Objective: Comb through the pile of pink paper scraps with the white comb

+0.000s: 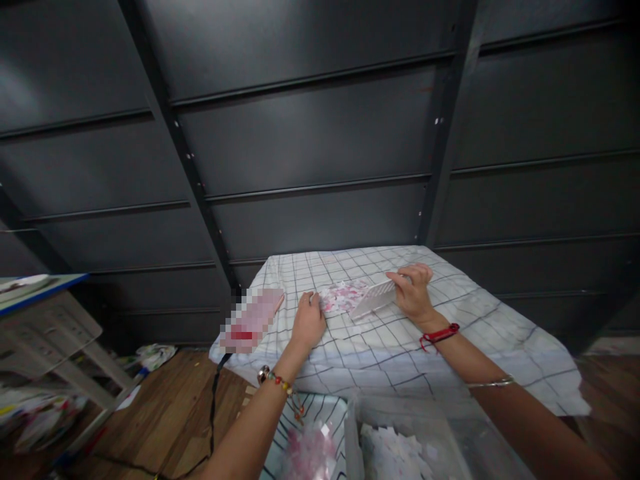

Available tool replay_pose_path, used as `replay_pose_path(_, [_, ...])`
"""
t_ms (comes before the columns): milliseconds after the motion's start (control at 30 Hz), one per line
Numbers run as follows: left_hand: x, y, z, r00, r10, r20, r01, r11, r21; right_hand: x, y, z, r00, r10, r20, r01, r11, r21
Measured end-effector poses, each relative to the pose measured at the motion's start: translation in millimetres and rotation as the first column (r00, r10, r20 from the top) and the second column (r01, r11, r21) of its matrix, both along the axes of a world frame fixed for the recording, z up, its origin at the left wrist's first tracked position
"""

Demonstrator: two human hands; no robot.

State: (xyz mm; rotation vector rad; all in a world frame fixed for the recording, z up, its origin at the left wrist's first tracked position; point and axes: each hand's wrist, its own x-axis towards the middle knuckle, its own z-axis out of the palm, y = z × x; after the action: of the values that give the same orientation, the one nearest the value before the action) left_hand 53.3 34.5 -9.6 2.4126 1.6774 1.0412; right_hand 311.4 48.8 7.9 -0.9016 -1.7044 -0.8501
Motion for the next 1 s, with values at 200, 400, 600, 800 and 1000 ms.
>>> replay_pose_path(200, [0.4, -0.2, 1.4, 1.000, -0.012, -0.013, 0.011, 1.000, -0.018, 3.0, 0.9, 2.4, 0.997, 0.076, 0.035, -0.076, 0.997, 0.020])
replay_pose_path(400, [0.9, -0.8, 2.9, 0.996, 0.014, -0.083, -0.018, 0.999, -0.039, 0.7, 6.2, 2.2, 0.994, 0.054, 0.091, -0.065, 0.991, 0.118])
replay_pose_path(600, [0.1, -0.5, 1.7, 0.995, 0.020, -0.098, -0.023, 0.999, -0.033, 5.7, 7.6, 2.2, 0.998, 0.047, 0.038, -0.051, 0.990, 0.130])
replay_pose_path(800, [-0.1, -1.0, 1.8, 0.995, 0.014, -0.099, -0.018, 0.999, -0.034, 12.3, 9.4, 3.3, 0.997, 0.047, 0.058, -0.054, 0.991, 0.120])
replay_pose_path(1000, [0.2, -0.7, 1.5, 0.996, 0.012, -0.088, -0.015, 0.999, -0.030, 4.5, 7.9, 2.7, 0.991, 0.064, 0.118, -0.078, 0.990, 0.118])
